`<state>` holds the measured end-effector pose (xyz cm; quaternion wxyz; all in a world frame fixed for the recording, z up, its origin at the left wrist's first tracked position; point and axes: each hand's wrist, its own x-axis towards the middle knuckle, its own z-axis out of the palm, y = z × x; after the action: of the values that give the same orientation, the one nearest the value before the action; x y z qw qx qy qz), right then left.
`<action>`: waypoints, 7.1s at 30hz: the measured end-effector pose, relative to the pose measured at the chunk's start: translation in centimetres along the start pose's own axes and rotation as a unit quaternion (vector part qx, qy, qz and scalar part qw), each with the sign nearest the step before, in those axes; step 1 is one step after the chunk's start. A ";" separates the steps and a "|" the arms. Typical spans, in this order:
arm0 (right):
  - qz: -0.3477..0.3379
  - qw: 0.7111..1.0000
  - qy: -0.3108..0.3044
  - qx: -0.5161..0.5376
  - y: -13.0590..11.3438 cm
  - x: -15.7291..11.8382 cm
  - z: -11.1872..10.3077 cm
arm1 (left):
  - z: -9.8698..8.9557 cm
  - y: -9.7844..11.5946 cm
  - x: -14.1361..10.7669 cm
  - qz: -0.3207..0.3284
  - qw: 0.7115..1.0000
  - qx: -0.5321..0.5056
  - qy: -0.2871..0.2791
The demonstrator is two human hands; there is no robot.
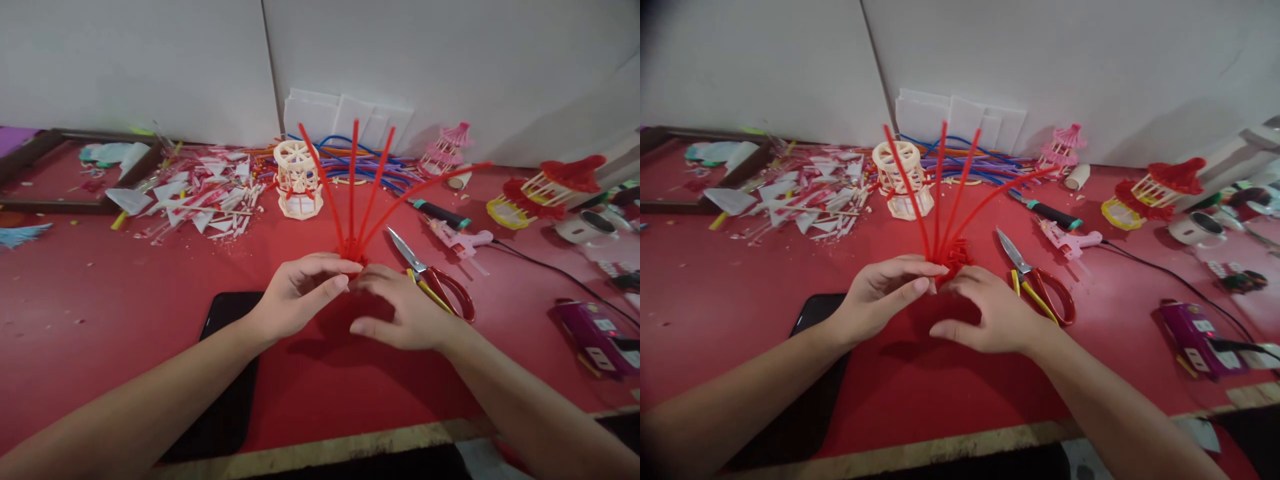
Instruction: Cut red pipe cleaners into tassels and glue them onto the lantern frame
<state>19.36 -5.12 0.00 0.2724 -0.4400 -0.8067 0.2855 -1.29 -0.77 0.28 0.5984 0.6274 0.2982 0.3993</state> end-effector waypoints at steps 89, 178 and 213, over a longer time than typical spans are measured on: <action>0.168 0.926 0.238 0.242 -1.6 0.9 3.6 | 0.3 -0.4 0.2 -0.008 0.994 0.075 0.077; -0.106 0.961 0.231 -0.109 -0.5 0.1 0.4 | 0.3 -0.8 0.9 -0.227 0.929 -0.292 0.024; -0.136 0.949 0.234 -0.163 -0.7 0.5 1.3 | 0.3 -0.9 0.8 -0.172 0.950 -0.262 0.010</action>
<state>17.83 -5.25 -0.31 0.4147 -0.4186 -0.8080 -0.0004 -0.52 -0.16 -0.51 0.7983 0.3838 0.2926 0.3604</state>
